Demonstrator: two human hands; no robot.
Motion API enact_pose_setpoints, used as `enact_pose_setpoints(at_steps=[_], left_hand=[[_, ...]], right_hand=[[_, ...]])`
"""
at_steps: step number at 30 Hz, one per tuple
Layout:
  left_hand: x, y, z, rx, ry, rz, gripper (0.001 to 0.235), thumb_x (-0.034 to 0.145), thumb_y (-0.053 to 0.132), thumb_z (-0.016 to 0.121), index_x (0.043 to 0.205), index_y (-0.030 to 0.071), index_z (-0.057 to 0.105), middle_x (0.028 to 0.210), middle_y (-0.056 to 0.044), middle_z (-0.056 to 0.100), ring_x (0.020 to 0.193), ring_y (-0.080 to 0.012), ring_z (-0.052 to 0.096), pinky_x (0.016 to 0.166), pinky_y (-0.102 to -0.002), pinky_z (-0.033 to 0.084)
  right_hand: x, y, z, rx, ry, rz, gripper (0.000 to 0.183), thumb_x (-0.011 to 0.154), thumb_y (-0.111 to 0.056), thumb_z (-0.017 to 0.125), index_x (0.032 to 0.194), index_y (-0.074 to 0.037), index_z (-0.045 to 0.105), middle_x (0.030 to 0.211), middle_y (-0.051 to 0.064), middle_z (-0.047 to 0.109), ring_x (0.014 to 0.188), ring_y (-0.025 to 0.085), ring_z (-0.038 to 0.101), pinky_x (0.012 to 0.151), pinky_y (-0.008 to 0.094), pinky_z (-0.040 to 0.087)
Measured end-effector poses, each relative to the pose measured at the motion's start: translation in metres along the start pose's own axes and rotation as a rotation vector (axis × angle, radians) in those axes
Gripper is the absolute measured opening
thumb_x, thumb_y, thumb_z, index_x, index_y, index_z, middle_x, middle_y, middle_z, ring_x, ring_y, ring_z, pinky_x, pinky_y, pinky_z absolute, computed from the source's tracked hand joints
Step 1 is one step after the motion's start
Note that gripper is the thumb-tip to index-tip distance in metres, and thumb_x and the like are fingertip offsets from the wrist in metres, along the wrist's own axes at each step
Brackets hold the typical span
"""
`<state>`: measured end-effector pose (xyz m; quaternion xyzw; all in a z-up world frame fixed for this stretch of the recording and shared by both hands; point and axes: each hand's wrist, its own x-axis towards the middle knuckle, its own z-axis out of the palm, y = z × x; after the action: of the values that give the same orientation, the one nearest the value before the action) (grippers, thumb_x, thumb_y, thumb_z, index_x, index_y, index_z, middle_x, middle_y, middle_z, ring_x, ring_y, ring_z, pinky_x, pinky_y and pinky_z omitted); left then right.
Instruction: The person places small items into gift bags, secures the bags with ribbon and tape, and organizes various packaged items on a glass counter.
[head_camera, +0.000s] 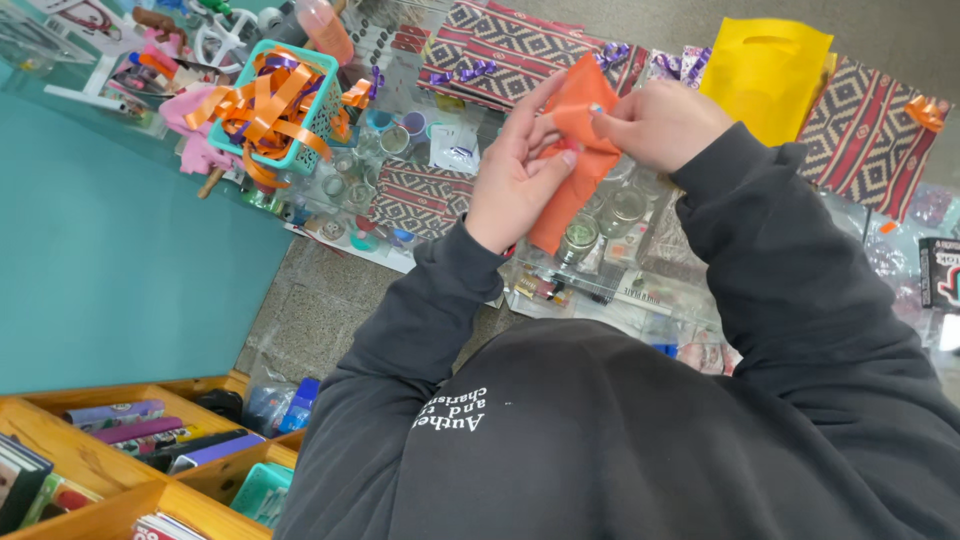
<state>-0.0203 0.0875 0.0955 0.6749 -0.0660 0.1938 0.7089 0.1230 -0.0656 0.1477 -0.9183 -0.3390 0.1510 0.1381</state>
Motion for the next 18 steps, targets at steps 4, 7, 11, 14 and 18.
enact_pose_setpoints(at_steps=[4, 7, 11, 14, 18], left_hand=[[-0.001, -0.002, -0.010, 0.321, 0.039, 0.087, 0.056, 0.104, 0.012, 0.057, 0.155, 0.027, 0.040, 0.139, -0.014, 0.071, 0.132, -0.0234, 0.069, 0.101, -0.026, 0.063], [-0.005, -0.035, -0.021, 0.505, 0.017, 0.098, 0.085, 0.088, 0.033, 0.075, 0.159, 0.020, 0.031, 0.149, -0.011, 0.058, 0.142, -0.0232, 0.057, 0.109, -0.044, 0.058], [-0.020, -0.100, -0.032, 0.872, -0.362, -0.146, 0.153, 0.062, 0.058, 0.102, 0.170, 0.025, -0.003, 0.172, -0.020, 0.018, 0.159, -0.0475, 0.014, 0.124, -0.071, 0.013], [-0.020, -0.131, -0.036, 1.006, -0.429, -0.194, 0.153, 0.060, 0.060, 0.100, 0.169, 0.027, -0.002, 0.169, -0.018, 0.024, 0.158, -0.0439, 0.016, 0.126, -0.069, 0.005], [-0.010, -0.139, -0.035, 1.086, -0.458, -0.151, 0.152, 0.059, 0.059, 0.099, 0.169, 0.030, -0.002, 0.160, -0.012, 0.037, 0.154, -0.0375, 0.029, 0.126, -0.069, 0.005]], right_hand=[[-0.007, 0.015, 0.006, 0.244, -0.019, 0.074, 0.067, 0.098, -0.055, 0.062, 0.053, -0.015, 0.031, 0.051, -0.001, 0.024, 0.051, 0.015, 0.022, 0.052, 0.037, 0.021], [0.012, 0.083, 0.049, 0.333, 0.008, 0.101, 0.047, 0.085, -0.021, 0.063, 0.052, -0.016, 0.030, 0.054, -0.002, 0.021, 0.052, 0.013, 0.020, 0.052, 0.034, 0.019], [0.027, 0.181, 0.127, 0.475, 0.117, 0.191, 0.027, 0.088, -0.044, 0.079, 0.083, -0.017, 0.077, 0.069, 0.009, 0.063, 0.077, 0.027, 0.063, 0.073, 0.043, 0.047], [-0.001, 0.147, 0.128, 0.609, 0.121, 0.225, 0.019, 0.084, -0.032, 0.076, 0.077, -0.014, 0.073, 0.060, 0.001, 0.057, 0.066, 0.015, 0.057, 0.067, 0.033, 0.045], [-0.004, 0.172, 0.175, 0.620, 0.159, 0.352, 0.023, 0.084, -0.033, 0.077, 0.072, -0.014, 0.072, 0.056, 0.003, 0.059, 0.061, 0.018, 0.061, 0.067, 0.032, 0.048]])
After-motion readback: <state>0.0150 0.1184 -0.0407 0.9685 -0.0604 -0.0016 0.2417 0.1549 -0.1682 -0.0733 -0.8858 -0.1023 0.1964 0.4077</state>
